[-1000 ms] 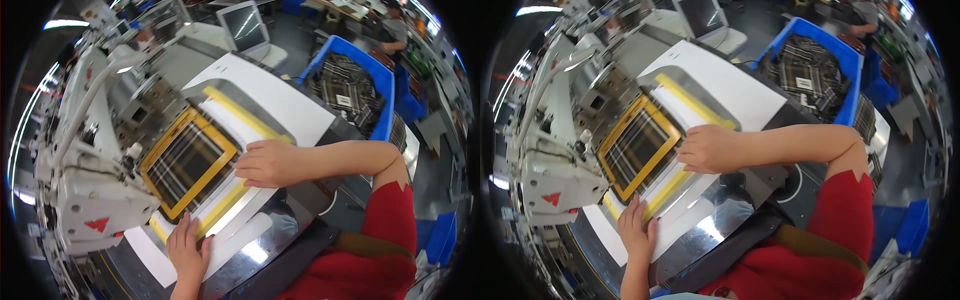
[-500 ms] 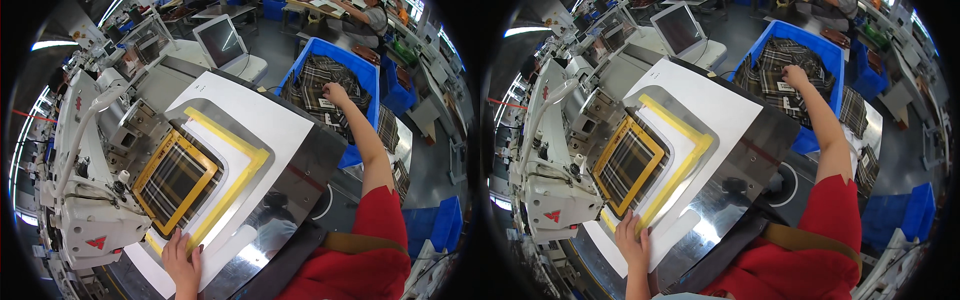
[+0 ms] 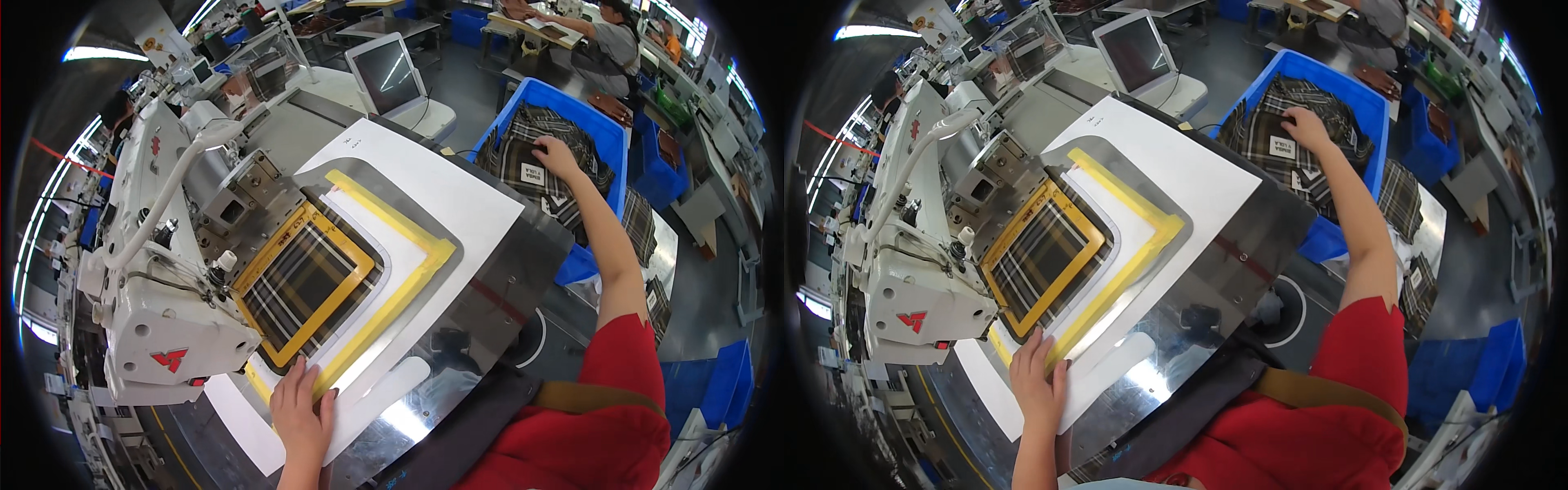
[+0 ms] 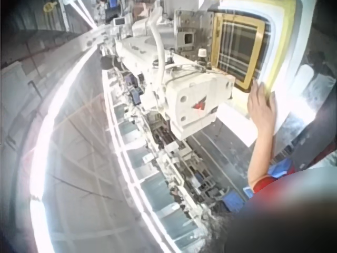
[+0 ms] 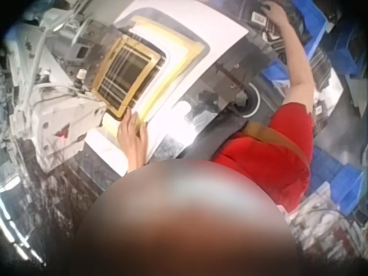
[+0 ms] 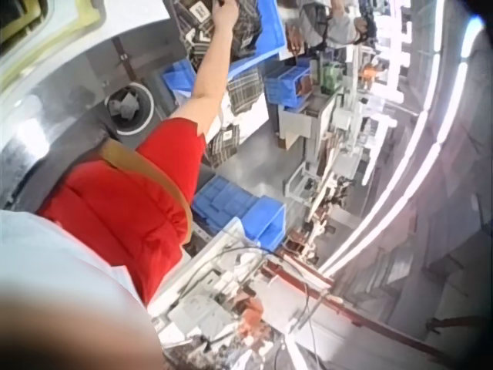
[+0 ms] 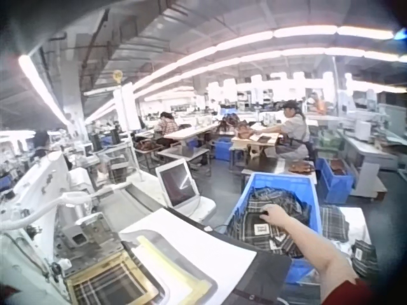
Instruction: Operating an industrial sewing machine to stitch leather or fabric components together.
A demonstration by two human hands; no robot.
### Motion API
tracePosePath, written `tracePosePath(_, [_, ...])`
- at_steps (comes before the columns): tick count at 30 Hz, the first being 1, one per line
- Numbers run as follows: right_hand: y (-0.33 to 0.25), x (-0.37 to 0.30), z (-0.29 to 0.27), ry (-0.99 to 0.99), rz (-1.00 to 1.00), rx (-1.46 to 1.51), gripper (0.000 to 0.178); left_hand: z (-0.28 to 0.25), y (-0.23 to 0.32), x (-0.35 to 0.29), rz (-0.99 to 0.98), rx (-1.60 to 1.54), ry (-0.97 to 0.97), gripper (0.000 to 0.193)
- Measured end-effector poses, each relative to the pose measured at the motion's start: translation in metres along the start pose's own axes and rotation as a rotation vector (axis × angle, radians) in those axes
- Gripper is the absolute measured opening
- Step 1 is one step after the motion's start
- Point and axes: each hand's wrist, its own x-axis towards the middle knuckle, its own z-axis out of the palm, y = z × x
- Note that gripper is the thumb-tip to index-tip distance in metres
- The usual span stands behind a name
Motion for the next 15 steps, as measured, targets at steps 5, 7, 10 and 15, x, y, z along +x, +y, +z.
tracePosePath(5, [-0.133,-0.024,-0.103,0.358,-0.370,0.069,0.022,-0.016,0.000,-0.002,0.055,0.017,-0.012,0.045])
tracePosePath(7, [-0.179,-0.041,-0.130,0.451,-0.521,0.034,0.021,-0.029,0.008,0.007,0.082,-0.044,0.015,0.046])
tracePosePath(10, [-0.249,-0.069,-0.156,0.514,-0.814,0.041,0.028,-0.040,0.029,0.035,0.215,-0.159,0.120,0.051])
tracePosePath(15, [-0.335,-0.109,-0.151,0.321,-1.168,0.243,0.034,-0.037,0.062,0.081,0.348,-0.370,0.470,0.045])
